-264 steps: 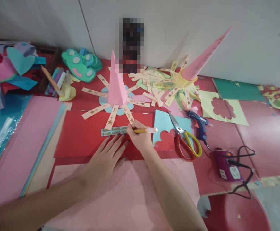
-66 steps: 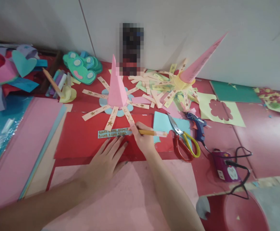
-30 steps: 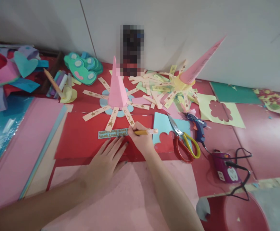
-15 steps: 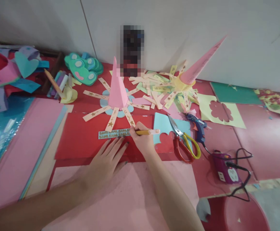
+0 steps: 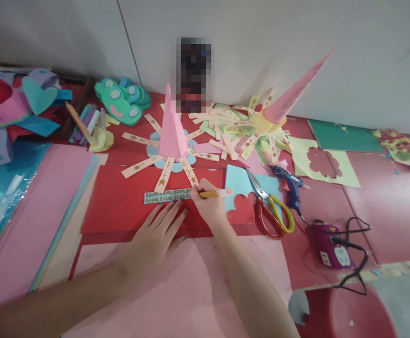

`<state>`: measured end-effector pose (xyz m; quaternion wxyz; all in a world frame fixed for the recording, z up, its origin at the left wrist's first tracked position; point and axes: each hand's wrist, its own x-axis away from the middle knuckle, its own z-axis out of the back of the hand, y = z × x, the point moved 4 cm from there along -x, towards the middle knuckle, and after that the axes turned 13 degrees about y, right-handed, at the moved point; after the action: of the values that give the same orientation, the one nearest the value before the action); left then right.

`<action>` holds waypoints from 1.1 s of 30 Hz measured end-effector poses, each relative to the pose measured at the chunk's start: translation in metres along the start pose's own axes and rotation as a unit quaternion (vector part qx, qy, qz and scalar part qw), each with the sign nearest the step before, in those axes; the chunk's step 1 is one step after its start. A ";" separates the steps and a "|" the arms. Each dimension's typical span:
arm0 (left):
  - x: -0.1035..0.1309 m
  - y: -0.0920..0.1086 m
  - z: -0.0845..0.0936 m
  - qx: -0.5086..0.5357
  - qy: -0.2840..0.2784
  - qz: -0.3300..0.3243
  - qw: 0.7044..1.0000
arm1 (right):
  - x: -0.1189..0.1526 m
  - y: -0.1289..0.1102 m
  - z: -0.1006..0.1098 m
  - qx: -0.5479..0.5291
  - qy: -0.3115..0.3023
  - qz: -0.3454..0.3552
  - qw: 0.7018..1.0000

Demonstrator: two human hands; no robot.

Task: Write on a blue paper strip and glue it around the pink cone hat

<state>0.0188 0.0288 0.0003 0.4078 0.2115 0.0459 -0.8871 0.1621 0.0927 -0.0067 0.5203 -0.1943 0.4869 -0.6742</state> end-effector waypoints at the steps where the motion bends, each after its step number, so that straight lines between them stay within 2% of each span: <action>1: 0.000 0.000 0.000 -0.001 0.001 0.000 1.000 | 0.000 0.000 0.000 -0.002 0.000 -0.001 1.000; 8: 0.002 0.000 -0.002 0.002 -0.005 0.001 1.000 | 0.001 0.002 0.001 -0.010 -0.006 -0.030 0.999; 16: 0.001 0.000 -0.002 0.013 -0.018 0.002 1.000 | 0.000 0.000 0.001 -0.014 0.007 -0.012 1.000; 21: 0.000 0.000 -0.001 0.020 -0.020 0.013 1.000 | -0.002 0.003 0.006 -0.046 0.029 -0.060 0.997; 26: 0.000 -0.001 -0.002 0.024 -0.028 0.018 0.999 | -0.003 0.003 0.006 -0.030 -0.003 -0.049 0.998; 33: 0.001 -0.001 -0.001 0.019 -0.019 0.014 1.000 | -0.002 0.002 0.005 -0.008 -0.009 -0.015 1.000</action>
<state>0.0179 0.0292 -0.0014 0.4164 0.2029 0.0181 -0.8861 0.1673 0.0919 -0.0056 0.5125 -0.2121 0.4847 -0.6763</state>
